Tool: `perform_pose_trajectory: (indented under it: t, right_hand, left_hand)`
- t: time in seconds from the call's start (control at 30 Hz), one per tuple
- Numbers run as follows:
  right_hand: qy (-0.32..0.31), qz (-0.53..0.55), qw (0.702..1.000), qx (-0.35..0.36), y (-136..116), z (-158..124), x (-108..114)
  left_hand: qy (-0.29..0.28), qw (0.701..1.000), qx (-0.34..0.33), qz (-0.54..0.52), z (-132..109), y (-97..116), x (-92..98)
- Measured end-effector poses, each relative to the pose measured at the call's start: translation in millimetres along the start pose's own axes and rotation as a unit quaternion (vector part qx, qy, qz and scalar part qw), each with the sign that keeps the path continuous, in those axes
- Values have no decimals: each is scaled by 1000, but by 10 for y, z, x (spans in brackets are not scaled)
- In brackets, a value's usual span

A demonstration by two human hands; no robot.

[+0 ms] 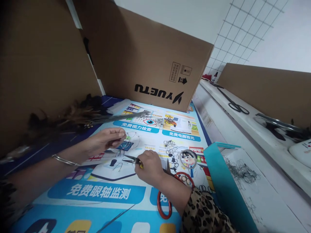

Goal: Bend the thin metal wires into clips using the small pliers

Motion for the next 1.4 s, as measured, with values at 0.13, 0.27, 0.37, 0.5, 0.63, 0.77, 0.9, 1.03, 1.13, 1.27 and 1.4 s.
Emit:
perform_pose_trajectory:
  t: [0.13, 0.27, 0.37, 0.5, 0.63, 0.77, 0.9, 1.03, 1.13, 1.27, 1.4]
  right_hand:
    - [45, 125, 990, -56, 12, 34, 161]
    - [23, 221, 962, -159, 75, 80, 258]
    - [-2, 284, 936, -207, 126, 88, 265]
    - [-37, 319, 919, -227, 105, 77, 248]
    - [-55, 302, 923, -231, 33, 73, 250]
    - [-81, 342, 896, -270, 56, 47, 197]
    - [-78, 373, 878, -290, 104, 20, 164]
    - [-64, 389, 874, -286, 132, 15, 150]
    - [-61, 398, 871, -283, 147, 7, 126]
    - [-57, 411, 866, -278, 163, -8, 104]
    - [-56, 416, 865, -274, 175, -13, 100]
  left_hand:
    - [7, 999, 3, -36, -103, -52, -23]
    - [-12, 998, 8, -59, -164, -57, -151]
    - [-42, 996, 21, -72, -215, -90, -270]
    - [-62, 994, 42, -75, -286, -158, -357]
    - [-62, 994, 53, -75, -333, -198, -378]
    - [-58, 994, 60, -76, -374, -222, -386]
    - [-51, 996, 41, -57, -427, -199, -403]
    - [-34, 999, 25, -29, -480, -188, -414]
    - [-25, 1000, 16, -1, -506, -208, -418]
    - [-16, 1000, -2, 6, -521, -233, -426]
    - [-5, 1000, -5, 8, -531, -245, -427]
Point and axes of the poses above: each hand's wrist, its own z-axis towards the middle knuckle, its own x-axis out of the back of the hand, y = z × x, the point moved 5 cm from there along z, towards the middle knuckle, and after that the axes turned 14 degrees about -x, right-handed, at the moved point
